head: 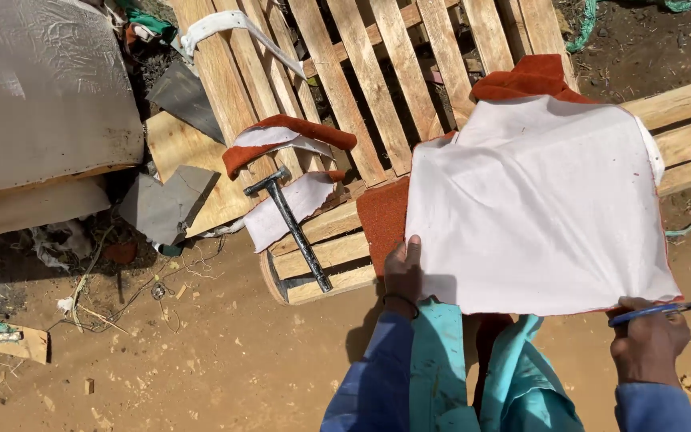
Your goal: Cutting fabric with scissors on a wooden pallet
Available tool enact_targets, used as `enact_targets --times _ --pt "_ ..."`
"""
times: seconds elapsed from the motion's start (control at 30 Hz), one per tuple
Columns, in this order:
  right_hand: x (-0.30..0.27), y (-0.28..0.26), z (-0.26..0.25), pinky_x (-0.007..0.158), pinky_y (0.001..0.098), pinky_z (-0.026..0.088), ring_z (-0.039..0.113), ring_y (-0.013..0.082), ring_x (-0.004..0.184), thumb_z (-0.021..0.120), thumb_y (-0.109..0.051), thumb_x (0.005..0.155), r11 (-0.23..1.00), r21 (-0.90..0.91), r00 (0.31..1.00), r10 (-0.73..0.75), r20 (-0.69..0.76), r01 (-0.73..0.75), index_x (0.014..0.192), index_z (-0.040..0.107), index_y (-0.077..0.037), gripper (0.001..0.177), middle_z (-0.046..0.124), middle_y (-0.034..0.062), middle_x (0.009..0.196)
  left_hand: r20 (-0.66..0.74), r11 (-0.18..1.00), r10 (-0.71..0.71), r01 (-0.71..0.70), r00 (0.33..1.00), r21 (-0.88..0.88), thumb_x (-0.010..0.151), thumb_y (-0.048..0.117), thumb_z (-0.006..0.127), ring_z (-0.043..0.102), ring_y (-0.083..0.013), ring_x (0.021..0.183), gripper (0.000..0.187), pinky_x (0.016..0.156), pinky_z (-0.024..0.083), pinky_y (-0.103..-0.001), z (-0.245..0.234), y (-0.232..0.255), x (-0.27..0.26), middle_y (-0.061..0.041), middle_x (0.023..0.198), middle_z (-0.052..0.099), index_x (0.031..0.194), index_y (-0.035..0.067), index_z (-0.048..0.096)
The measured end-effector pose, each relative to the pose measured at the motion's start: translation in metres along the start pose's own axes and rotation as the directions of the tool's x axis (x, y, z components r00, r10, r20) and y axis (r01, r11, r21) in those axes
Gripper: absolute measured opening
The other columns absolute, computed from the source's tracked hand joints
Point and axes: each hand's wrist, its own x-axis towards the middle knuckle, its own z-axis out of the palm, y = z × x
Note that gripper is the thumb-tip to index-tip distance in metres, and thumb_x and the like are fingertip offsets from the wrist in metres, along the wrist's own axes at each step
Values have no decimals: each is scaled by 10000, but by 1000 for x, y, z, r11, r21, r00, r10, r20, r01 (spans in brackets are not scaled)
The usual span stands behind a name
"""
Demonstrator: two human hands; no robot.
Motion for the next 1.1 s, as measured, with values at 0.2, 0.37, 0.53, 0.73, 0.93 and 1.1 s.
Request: enact_targets --times 0.2,0.37,0.53,0.73,0.93,1.1 --pt "18 32 53 499 391 368 641 95 695 642 44 997 994 -60 995 94 -23 -95 974 605 -205 253 701 -18 857 82 991 -123 118 989 62 742 724 896 651 -179 797 631 679 492 -426 -42 2 -39 -32 834 724 915 138 736" --pt "-4 18 16 556 394 447 653 136 792 725 20 1043 982 -190 1000 -15 -20 11 998 471 -259 380 669 -26 1012 307 981 -175 138 936 139 751 500 1006 568 -128 773 476 670 450 -363 -47 -25 -28 46 805 613 795 149 688" --pt "-76 -12 -31 663 432 399 472 158 810 870 -243 1393 927 -198 928 -263 262 318 947 358 -170 682 360 -16 917 393 945 -212 290 895 -152 692 332 1029 801 -302 1156 824 844 752 -434 -44 -34 -50 -153 1343 842 1435 44 819" --pt "-178 -26 -39 604 446 491 606 311 642 732 -416 1161 899 -430 656 273 704 88 971 711 4 462 514 122 800 180 736 -398 430 900 -523 790 257 971 758 -400 1259 828 980 746 -473 -24 -28 -109 -164 1394 756 1541 105 658" --pt "-253 -36 -18 656 420 500 652 257 613 584 -675 1042 657 -664 342 569 748 358 833 672 -94 624 701 134 667 96 604 -349 302 932 -738 878 272 932 778 -462 1307 733 975 709 -608 8 -40 -125 -158 1494 746 1514 208 573" --pt "-266 -25 -28 582 417 367 470 211 542 583 -644 1107 842 -509 247 462 852 181 735 462 -99 671 407 70 630 150 426 -276 261 949 -866 948 349 902 780 -384 1288 690 1075 694 -607 25 -27 -136 -149 1444 786 1558 163 638"
